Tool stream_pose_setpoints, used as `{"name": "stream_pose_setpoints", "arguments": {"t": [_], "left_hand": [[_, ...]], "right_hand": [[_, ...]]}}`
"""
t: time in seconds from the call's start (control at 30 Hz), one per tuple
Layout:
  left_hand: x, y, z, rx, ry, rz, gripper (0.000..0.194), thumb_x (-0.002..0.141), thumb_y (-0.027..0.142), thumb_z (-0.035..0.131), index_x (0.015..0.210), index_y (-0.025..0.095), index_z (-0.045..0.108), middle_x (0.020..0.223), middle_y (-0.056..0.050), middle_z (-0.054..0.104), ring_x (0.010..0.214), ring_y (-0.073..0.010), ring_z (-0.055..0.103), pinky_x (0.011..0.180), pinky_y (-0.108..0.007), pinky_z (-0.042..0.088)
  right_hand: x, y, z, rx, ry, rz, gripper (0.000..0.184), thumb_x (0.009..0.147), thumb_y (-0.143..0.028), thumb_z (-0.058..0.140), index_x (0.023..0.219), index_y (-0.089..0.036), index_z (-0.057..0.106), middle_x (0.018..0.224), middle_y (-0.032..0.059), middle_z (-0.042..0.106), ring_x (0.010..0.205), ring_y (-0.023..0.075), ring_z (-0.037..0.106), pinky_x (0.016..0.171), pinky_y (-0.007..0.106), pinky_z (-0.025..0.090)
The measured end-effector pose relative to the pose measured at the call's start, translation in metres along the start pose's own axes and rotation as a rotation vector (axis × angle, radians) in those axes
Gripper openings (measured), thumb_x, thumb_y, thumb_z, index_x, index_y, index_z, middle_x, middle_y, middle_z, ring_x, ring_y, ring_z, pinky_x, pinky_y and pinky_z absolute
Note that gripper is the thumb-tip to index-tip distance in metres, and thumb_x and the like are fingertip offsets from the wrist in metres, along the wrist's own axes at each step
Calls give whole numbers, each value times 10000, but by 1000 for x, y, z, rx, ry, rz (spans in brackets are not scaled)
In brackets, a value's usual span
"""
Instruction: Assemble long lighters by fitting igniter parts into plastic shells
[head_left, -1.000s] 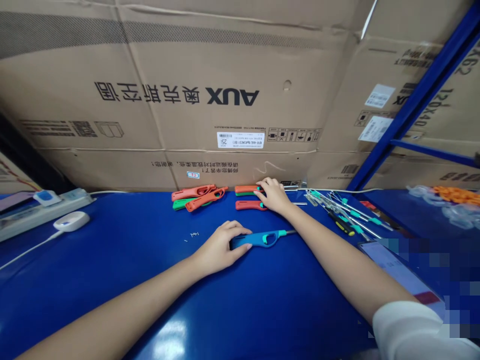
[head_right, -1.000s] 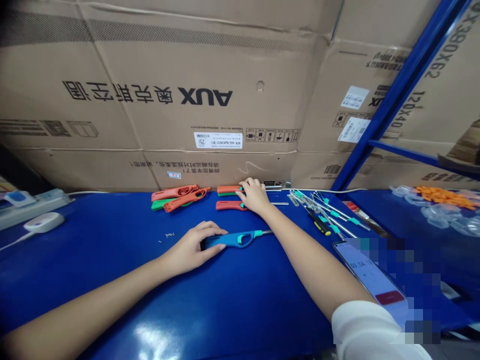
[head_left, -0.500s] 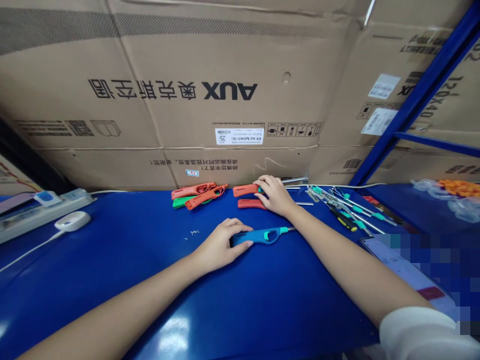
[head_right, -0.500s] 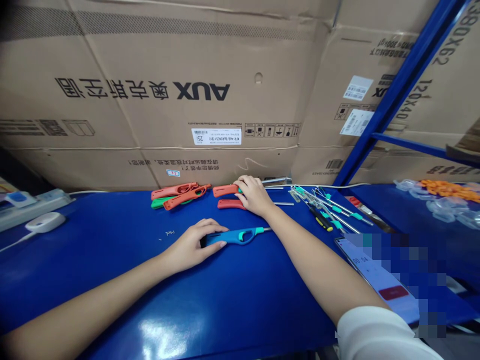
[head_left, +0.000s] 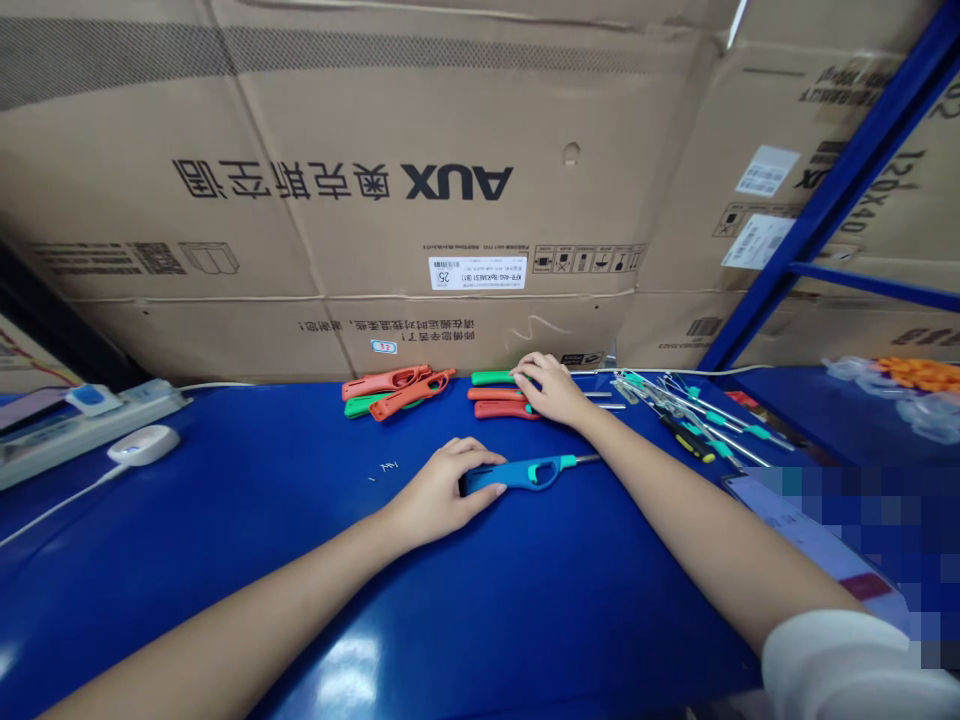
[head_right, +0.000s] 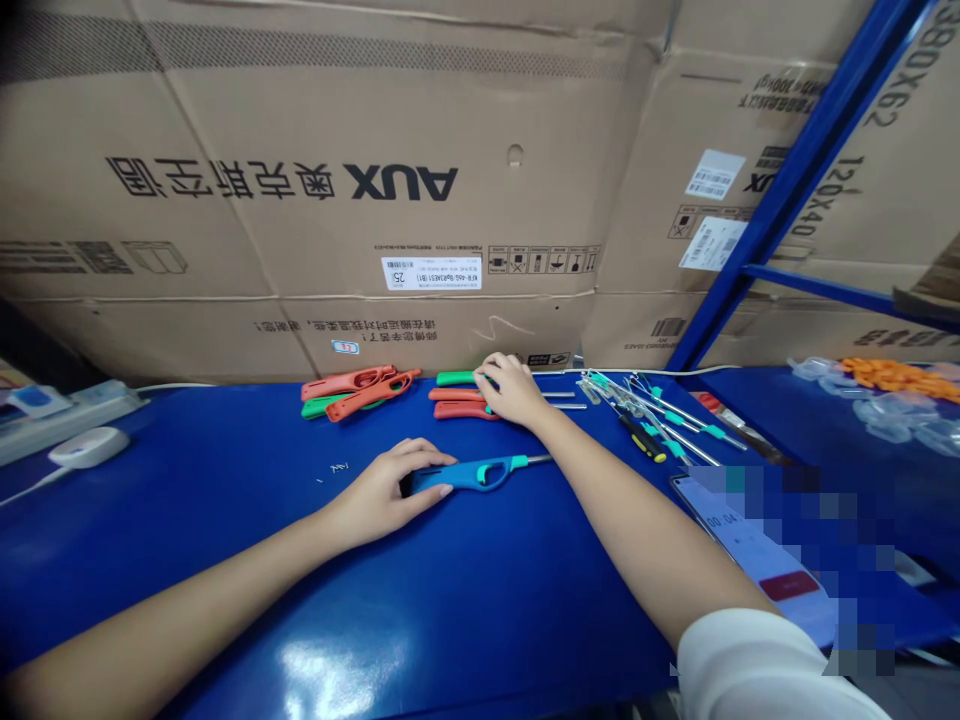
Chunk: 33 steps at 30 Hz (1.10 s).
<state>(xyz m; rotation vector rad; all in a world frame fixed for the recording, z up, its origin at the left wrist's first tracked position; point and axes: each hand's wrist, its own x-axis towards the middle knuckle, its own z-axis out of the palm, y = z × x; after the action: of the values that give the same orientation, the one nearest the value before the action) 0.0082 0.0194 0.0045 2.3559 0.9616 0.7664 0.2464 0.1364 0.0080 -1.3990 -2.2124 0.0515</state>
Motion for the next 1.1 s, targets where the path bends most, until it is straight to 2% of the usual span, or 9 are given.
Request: {"name": "stream_pose_setpoints", "arguments": {"t": [0.13,0.33,0.47,0.53,0.6,0.67,0.83,0.93,1.1], "left_hand": [[0,1,0,-3,-5,3,265,916,316,648,1155,210,691,1078,-64,684,1005,-229,610,945,-407,472],[0,0,0,0,3,6,255,913,307,646,1146,214,688,1082,-61,683,1012,-229,612,975,-422,458],[0,-1,0,1,-3,6,262,912,308,647,1154,215,686,1087,-61,682,1024,-233,616,968,-418,462],[0,-2,0,-1,-7,4,265,911,310,649,1156,216,687,1092,-64,680,1029,-235,616,967,-417,461],[0,-2,0,-3,-8,2,263,911,310,648,1153,214,688,1089,-67,680,1028,-235,615,974,-419,458],[1,-2,1,-5,-6,4,262,912,310,646,1152,212,688,1086,-68,680,1026,-234,615,979,-422,456],[0,-1,0,2,-4,7,263,911,308,647,1154,215,688,1088,-67,682,1022,-235,618,969,-421,458],[0,0,0,-1,-5,3,258,908,310,654,1146,217,691,1076,-63,684,1013,-234,621,953,-414,465],[0,0,0,-4,-5,2,255,907,306,657,1145,223,693,1079,-62,681,1020,-236,618,964,-422,463]], "right_hand": [[10,8,0,-11,-40,168,307,931,-318,592,1207,-198,653,1284,120,610,1204,296,515,1010,451,414],[16,23,-1,26,-104,264,302,805,-354,750,1059,-201,693,1094,107,648,1120,281,565,995,439,442],[16,26,-2,115,-142,250,298,756,-294,795,992,-179,653,1008,65,670,981,215,632,872,345,515],[15,26,0,164,-144,224,314,766,-252,784,1021,-171,620,985,42,677,911,171,650,812,288,528],[14,24,2,195,-124,190,367,765,-215,779,1078,-170,593,1025,43,674,920,154,651,806,265,526],[13,24,5,206,-97,150,376,787,-200,753,1122,-178,584,1063,49,666,949,154,646,828,272,520],[10,24,7,163,-34,59,168,915,-195,577,1063,-201,657,1073,56,655,1021,188,616,917,327,477],[8,23,4,110,-8,40,208,931,-209,550,1090,-209,685,1083,69,646,1024,208,607,922,347,461],[6,8,-10,-13,22,39,254,937,-240,541,1113,-231,724,1192,108,613,1165,281,519,988,447,384]]}}
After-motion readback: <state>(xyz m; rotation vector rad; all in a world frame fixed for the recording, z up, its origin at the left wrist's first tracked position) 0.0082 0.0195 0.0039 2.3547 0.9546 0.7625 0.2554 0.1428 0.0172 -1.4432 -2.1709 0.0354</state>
